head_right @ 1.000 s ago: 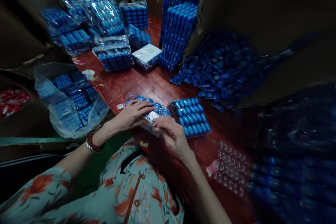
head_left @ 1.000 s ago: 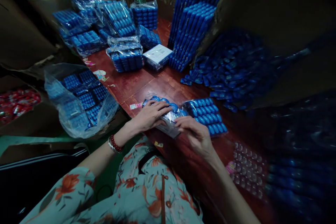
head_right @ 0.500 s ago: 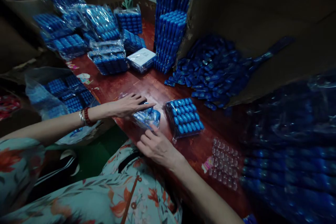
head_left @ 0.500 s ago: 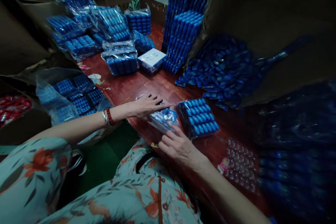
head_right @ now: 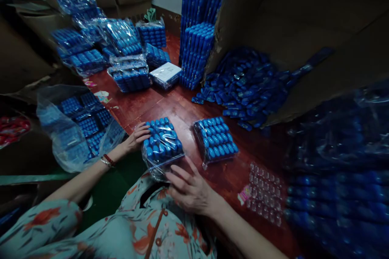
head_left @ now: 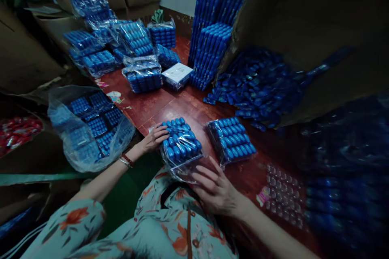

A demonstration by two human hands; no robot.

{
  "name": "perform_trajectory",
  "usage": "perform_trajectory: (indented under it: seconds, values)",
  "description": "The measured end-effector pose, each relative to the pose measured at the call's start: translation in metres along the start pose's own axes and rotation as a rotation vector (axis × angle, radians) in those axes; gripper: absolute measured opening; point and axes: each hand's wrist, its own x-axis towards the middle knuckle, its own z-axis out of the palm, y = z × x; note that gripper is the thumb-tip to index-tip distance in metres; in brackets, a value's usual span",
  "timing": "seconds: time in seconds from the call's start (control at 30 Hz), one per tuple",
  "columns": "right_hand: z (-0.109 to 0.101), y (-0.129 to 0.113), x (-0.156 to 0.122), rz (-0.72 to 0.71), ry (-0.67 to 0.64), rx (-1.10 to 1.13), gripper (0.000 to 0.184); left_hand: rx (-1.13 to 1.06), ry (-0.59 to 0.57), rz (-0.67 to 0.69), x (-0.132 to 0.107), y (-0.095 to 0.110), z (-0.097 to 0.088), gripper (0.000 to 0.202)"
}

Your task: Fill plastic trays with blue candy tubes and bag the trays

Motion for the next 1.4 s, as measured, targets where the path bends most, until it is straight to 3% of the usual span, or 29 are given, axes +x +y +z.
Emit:
perform_trajectory:
  seconds: [0.03, 0.1, 0.17, 0.2, 0.3, 0.4, 0.53, 0.63, 0.77, 0.93, 1.03, 1.17, 1.23, 1.3, 1.37, 1.4]
  values:
    - [0.013, -0.007, -0.009, 0.178, 0.132, 0.116, 0.022, 0.022, 0.001, 0.014, -0.002, 0.000, 0.002, 0.018]
    - [0.039, -0.020, -0.027, 0.727, 0.355, 0.370, 0.023, 0.084, -0.084, 0.009, -0.004, 0.001, 0.000, 0.022]
    - [0.058, -0.031, -0.039, 1.242, 0.480, 0.651, 0.025, 0.146, -0.247, -0.024, -0.003, 0.008, -0.011, 0.037]
    - [0.064, -0.035, -0.041, 1.418, 0.518, 0.812, 0.030, 0.171, -0.327, -0.039, -0.002, 0.015, -0.019, 0.047]
    - [0.069, -0.041, -0.031, 1.698, 0.554, 1.325, 0.051, 0.213, -0.470, -0.093, 0.002, 0.047, -0.047, 0.076]
    - [0.068, -0.041, -0.009, 1.849, 0.449, 1.719, 0.042, 0.200, -0.454, -0.118, 0.006, 0.090, -0.063, 0.081]
    - [0.082, -0.036, 0.014, 1.895, 0.379, 1.934, 0.033, 0.157, -0.528, -0.020, 0.011, 0.128, -0.050, 0.081]
    - [0.097, -0.030, 0.023, 1.850, 0.440, 1.742, 0.037, 0.282, -0.519, -0.065, 0.010, 0.128, -0.027, 0.081]
    - [0.092, -0.031, 0.026, 1.553, 0.595, 1.155, 0.038, 0.375, -0.394, -0.099, 0.002, 0.113, -0.005, 0.069]
    - [0.057, -0.039, 0.023, 0.965, 0.424, 0.514, 0.020, 0.322, -0.273, -0.167, 0.002, 0.104, 0.000, 0.067]
    - [0.043, -0.036, 0.024, 0.675, 0.324, 0.229, 0.030, 0.246, -0.175, -0.204, 0.007, 0.107, 0.004, 0.064]
    - [0.044, -0.032, 0.012, 0.412, 0.154, 0.173, 0.042, 0.155, 0.192, -0.220, 0.010, 0.119, 0.018, 0.043]
    - [0.054, -0.032, -0.003, 0.478, 0.205, 0.299, 0.039, 0.100, 0.406, -0.262, 0.009, 0.127, 0.027, 0.031]
    - [0.067, -0.031, -0.017, 0.757, 0.280, 0.471, 0.031, 0.061, 0.555, -0.323, 0.008, 0.136, 0.035, 0.033]
    - [0.082, -0.029, -0.023, 1.113, 0.308, 0.684, 0.028, 0.054, 0.583, -0.311, 0.008, 0.145, 0.041, 0.037]
    - [0.088, -0.027, -0.022, 1.238, 0.329, 0.780, 0.029, 0.047, 0.534, -0.264, 0.010, 0.150, 0.040, 0.039]
